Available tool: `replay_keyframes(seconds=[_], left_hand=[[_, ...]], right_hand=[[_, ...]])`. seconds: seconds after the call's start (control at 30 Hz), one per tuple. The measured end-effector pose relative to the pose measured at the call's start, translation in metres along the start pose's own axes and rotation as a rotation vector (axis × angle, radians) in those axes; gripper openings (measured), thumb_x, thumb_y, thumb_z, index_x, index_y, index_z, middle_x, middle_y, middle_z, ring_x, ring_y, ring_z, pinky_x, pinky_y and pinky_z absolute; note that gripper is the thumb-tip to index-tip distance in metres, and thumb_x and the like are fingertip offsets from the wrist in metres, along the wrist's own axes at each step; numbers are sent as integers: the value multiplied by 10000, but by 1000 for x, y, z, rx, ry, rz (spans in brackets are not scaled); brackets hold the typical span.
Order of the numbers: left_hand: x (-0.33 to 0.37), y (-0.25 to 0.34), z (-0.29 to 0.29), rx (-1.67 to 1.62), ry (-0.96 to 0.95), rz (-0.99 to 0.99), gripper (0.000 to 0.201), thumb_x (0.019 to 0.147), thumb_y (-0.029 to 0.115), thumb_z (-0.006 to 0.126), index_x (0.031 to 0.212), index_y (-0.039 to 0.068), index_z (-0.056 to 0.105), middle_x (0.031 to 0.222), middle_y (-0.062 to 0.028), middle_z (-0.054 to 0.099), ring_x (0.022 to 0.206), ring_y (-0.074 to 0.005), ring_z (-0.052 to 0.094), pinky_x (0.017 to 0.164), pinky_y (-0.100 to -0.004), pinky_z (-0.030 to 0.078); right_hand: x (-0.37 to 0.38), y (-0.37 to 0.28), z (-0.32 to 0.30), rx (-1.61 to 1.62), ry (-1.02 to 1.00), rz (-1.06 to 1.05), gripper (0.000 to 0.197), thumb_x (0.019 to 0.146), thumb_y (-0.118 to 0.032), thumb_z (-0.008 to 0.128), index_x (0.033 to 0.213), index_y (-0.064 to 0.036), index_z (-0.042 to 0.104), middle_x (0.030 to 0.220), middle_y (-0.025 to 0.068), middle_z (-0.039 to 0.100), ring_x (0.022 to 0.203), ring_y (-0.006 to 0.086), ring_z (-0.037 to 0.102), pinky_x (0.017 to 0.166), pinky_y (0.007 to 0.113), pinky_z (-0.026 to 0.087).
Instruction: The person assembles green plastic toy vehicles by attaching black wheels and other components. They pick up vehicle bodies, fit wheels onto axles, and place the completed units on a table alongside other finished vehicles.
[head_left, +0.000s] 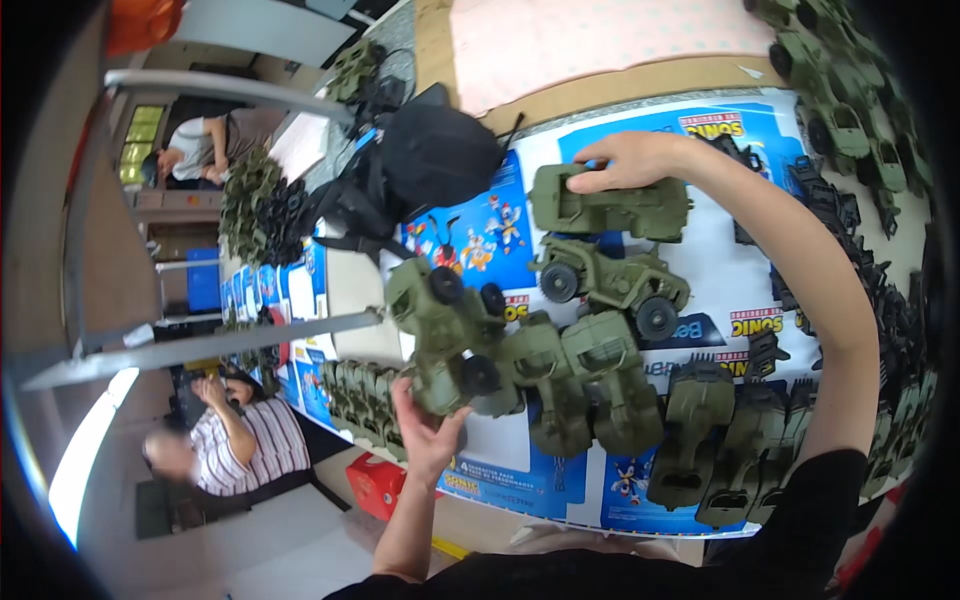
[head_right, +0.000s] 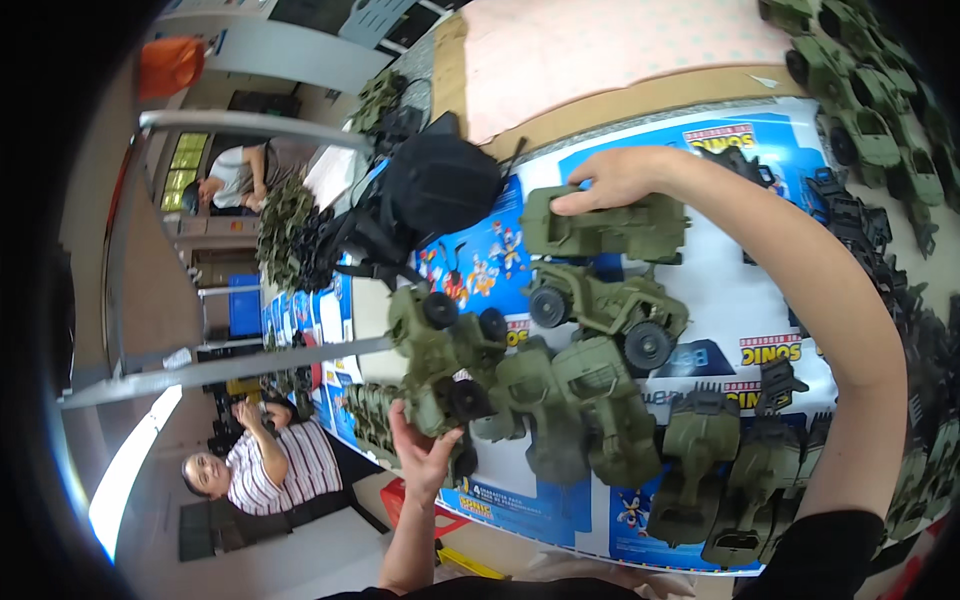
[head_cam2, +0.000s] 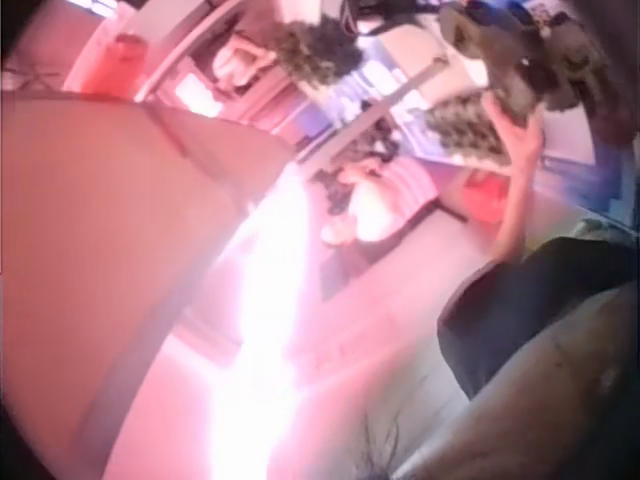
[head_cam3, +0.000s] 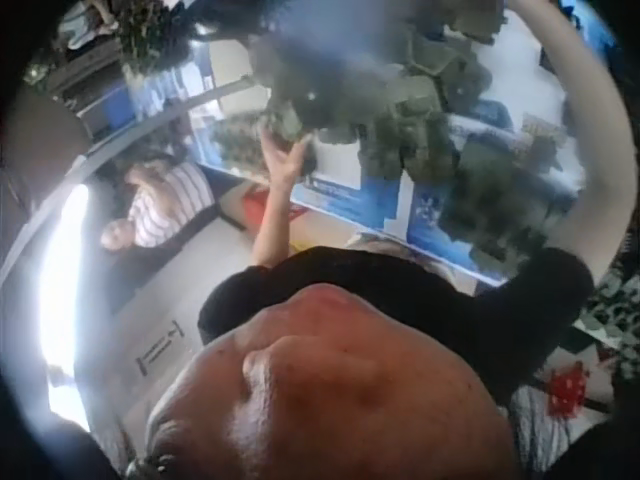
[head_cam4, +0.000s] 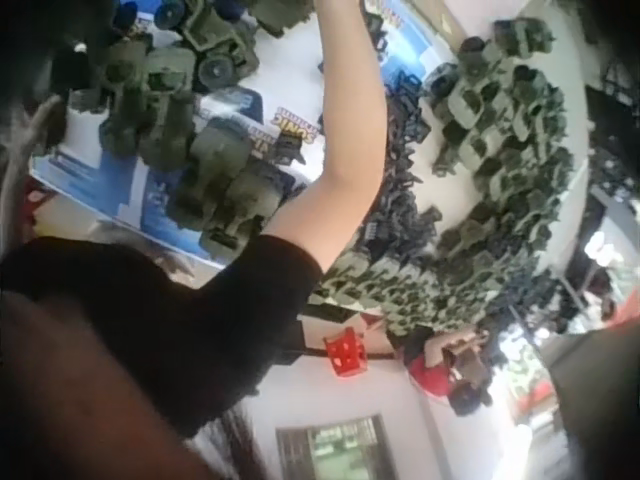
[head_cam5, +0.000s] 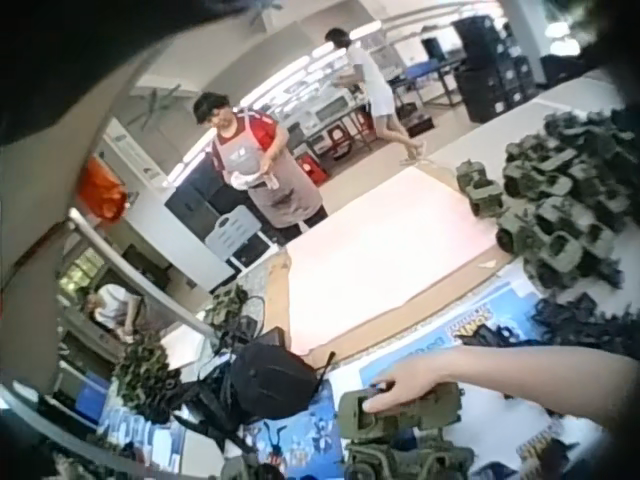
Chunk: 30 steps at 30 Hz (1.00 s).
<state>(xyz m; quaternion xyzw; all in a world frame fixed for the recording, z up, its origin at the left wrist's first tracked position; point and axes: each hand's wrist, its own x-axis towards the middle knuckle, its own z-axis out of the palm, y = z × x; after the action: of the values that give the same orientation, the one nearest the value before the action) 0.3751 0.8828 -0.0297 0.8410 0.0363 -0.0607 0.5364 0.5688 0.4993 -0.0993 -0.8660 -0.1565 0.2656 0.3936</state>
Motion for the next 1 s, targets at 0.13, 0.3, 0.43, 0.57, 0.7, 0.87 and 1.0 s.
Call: replay_keyframes(seconds=[0.13, 0.3, 0.43, 0.57, 0.7, 0.87, 1.0], left_hand=[[-20, -19, -14, 66, -123, 136, 848, 646, -47, 767, 1314, 72, 259, 1210, -127, 394, 1193, -219, 406, 1002, -342, 376], [-62, -5, -40, 407, -178, 416, 852, 600, 107, 760, 1344, 52, 348, 1272, -204, 365, 1203, -349, 384, 1017, -415, 333], [-84, 9, -51, 378, -262, 518, 779, 611, 69, 705, 1318, 21, 382, 1233, -199, 404, 1182, -358, 404, 1009, -425, 349], [-109, 10, -64, 269, -383, 637, 743, 622, 80, 697, 1296, 17, 393, 1225, -188, 396, 1188, -336, 388, 1025, -414, 317], [-120, 11, -85, 202, -518, 760, 744, 615, 24, 656, 1313, 29, 399, 1249, -189, 398, 1203, -385, 447, 1017, -440, 371], [-146, 30, -96, 219, -565, 758, 770, 564, 141, 813, 1252, 17, 489, 1187, -170, 476, 1106, -321, 498, 935, -389, 428], [-171, 34, -68, 143, -405, 735, 790, 553, 220, 864, 1228, 12, 510, 1133, -158, 476, 1052, -287, 516, 867, -354, 462]], right_hand=[[-12, 4, 9, -139, 303, -45, 648, 847, -560, 553, 1225, -34, 572, 1182, 186, 599, 1117, 290, 559, 908, 383, 452], [-41, -91, 34, 138, 532, -115, 385, 914, -338, 563, 1073, 7, 624, 1047, 148, 638, 957, 192, 588, 817, 310, 465], [-86, -174, 80, 643, 18, -108, 712, 873, -513, 568, 1415, -111, 339, 1318, 138, 459, 1108, 216, 527, 843, 324, 465], [-124, -208, 131, 890, -154, -100, 720, 864, -415, 630, 1435, -129, 297, 1327, 122, 456, 1143, 200, 509, 925, 345, 456], [-169, -225, 166, 1135, -87, -97, 625, 874, -263, 637, 1407, -136, 337, 1281, 91, 502, 1135, 153, 514, 935, 314, 451], [-216, -257, 214, 1145, 396, 61, 579, 929, -378, 551, 1393, -105, 339, 1294, 77, 488, 1155, 158, 506, 953, 330, 443], [-260, -253, 270, 1111, 872, 118, 555, 974, -425, 434, 1393, -76, 332, 1303, 103, 465, 1160, 224, 505, 922, 379, 446]])
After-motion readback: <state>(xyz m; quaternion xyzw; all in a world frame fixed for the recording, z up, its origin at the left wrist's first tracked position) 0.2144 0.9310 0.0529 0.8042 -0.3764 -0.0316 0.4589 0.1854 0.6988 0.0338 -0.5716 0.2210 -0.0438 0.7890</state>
